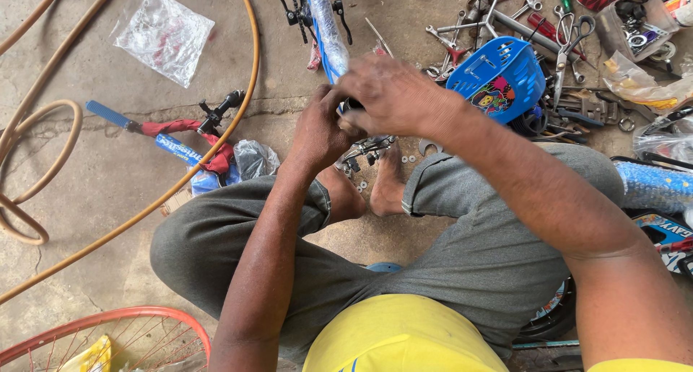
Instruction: The person sits on the floor and uses a wrench to tighten bolts on a blue bicycle basket. They then pick up a bicycle frame wrapped in plastic and use pliers and a wrench to adjust a metal clamp on the frame's head tube.
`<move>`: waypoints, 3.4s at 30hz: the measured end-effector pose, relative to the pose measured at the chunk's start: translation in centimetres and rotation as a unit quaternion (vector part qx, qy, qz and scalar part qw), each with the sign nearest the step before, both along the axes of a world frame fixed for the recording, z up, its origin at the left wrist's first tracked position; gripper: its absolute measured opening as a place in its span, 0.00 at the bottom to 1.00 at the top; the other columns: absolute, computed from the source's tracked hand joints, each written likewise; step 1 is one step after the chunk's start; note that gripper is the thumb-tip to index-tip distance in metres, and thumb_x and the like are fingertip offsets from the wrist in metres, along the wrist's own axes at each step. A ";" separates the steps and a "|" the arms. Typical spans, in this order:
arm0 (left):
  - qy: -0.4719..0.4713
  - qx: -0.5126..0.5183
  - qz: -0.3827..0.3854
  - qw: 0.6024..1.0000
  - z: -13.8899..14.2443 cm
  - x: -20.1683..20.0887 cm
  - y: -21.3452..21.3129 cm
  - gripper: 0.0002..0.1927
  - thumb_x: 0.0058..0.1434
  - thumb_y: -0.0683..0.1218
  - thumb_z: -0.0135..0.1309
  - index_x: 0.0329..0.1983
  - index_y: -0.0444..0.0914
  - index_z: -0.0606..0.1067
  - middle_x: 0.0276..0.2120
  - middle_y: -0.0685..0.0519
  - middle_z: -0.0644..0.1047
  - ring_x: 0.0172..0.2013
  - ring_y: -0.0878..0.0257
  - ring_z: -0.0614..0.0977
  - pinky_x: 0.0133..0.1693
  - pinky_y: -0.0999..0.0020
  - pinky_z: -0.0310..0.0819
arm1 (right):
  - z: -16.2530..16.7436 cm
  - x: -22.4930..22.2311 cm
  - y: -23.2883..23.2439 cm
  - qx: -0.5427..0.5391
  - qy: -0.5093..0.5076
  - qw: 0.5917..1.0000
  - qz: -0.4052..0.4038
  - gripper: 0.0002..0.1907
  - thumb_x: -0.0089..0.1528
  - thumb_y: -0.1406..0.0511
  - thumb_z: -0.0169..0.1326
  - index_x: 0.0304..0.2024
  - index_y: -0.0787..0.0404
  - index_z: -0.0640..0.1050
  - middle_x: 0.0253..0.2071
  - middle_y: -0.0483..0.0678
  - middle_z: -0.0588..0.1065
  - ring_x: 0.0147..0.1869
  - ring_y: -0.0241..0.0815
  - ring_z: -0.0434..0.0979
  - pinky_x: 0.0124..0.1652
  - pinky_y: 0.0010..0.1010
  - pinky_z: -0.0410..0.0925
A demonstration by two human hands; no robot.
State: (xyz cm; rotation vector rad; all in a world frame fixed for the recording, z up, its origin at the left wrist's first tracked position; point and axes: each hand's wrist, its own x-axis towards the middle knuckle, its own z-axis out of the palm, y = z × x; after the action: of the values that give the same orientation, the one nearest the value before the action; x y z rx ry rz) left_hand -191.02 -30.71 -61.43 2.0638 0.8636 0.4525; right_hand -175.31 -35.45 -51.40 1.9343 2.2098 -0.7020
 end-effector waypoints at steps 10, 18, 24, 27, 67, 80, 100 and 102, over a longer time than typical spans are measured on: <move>0.024 -0.003 -0.006 1.000 0.0 0.2 0.0 0.31 0.47 0.51 0.72 0.52 0.36 0.78 0.52 0.47 0.75 0.46 0.49 0.81 0.48 0.55 0.77 | -1.4 0.6 -0.6 0.160 0.052 0.977 0.134 0.18 0.51 0.59 0.65 0.42 0.55 0.82 0.53 0.52 0.74 0.60 0.51 0.74 0.56 0.40 0.71; 0.043 -0.036 -0.006 0.998 0.1 0.3 0.0 0.38 0.44 0.53 0.73 0.57 0.35 0.74 0.55 0.46 0.72 0.41 0.54 0.83 0.43 0.59 0.79 | -1.9 0.4 0.1 0.032 -0.069 0.997 0.008 0.22 0.67 0.55 0.56 0.52 0.67 0.76 0.45 0.56 0.75 0.54 0.51 0.77 0.53 0.46 0.72; 0.012 -0.035 -0.005 0.999 -0.4 0.2 0.0 0.33 0.47 0.52 0.71 0.56 0.35 0.75 0.55 0.46 0.74 0.41 0.54 0.83 0.45 0.60 0.81 | -2.2 0.6 -0.4 0.105 -0.017 0.994 0.015 0.23 0.61 0.53 0.58 0.46 0.66 0.78 0.42 0.57 0.76 0.49 0.54 0.80 0.47 0.46 0.74; -0.031 0.077 -0.016 0.996 -0.7 0.0 0.1 0.34 0.48 0.53 0.74 0.54 0.34 0.76 0.54 0.43 0.74 0.47 0.48 0.81 0.46 0.56 0.78 | -2.0 0.1 -0.5 0.036 -0.078 0.996 -0.035 0.31 0.65 0.44 0.55 0.47 0.67 0.77 0.40 0.57 0.77 0.47 0.54 0.81 0.47 0.47 0.74; 0.017 0.003 0.001 1.000 0.0 0.1 0.2 0.32 0.46 0.51 0.73 0.53 0.37 0.76 0.52 0.45 0.75 0.50 0.46 0.80 0.51 0.52 0.76 | -1.6 0.2 -0.7 0.147 0.106 0.977 0.110 0.19 0.57 0.66 0.61 0.51 0.61 0.78 0.47 0.54 0.74 0.55 0.51 0.74 0.56 0.46 0.68; 0.052 -0.038 -0.002 0.998 0.1 0.3 0.3 0.34 0.47 0.54 0.72 0.54 0.37 0.76 0.54 0.48 0.75 0.44 0.55 0.83 0.47 0.61 0.80 | -1.7 0.6 -0.7 0.136 0.060 0.985 0.090 0.19 0.54 0.66 0.63 0.47 0.62 0.79 0.48 0.53 0.74 0.55 0.50 0.76 0.56 0.42 0.71; 0.022 0.002 0.001 1.000 -0.1 0.2 0.3 0.37 0.47 0.54 0.72 0.58 0.37 0.74 0.53 0.46 0.74 0.46 0.51 0.82 0.47 0.57 0.78 | -2.2 0.5 -0.2 0.118 0.009 0.993 -0.004 0.24 0.59 0.57 0.67 0.51 0.63 0.76 0.45 0.57 0.73 0.53 0.54 0.75 0.53 0.47 0.69; 0.003 0.026 -0.009 1.000 0.0 0.2 0.3 0.37 0.46 0.55 0.75 0.56 0.36 0.75 0.55 0.45 0.73 0.47 0.49 0.80 0.45 0.56 0.78 | -2.4 0.4 -0.3 0.104 -0.003 0.995 0.003 0.20 0.63 0.58 0.64 0.51 0.64 0.76 0.46 0.57 0.73 0.53 0.54 0.76 0.53 0.46 0.70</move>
State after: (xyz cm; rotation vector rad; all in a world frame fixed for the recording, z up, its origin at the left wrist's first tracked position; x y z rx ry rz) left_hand -190.79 -30.44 -61.42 2.1203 0.8435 0.4642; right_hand -174.90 -35.71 -53.80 2.0170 2.3690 -0.4808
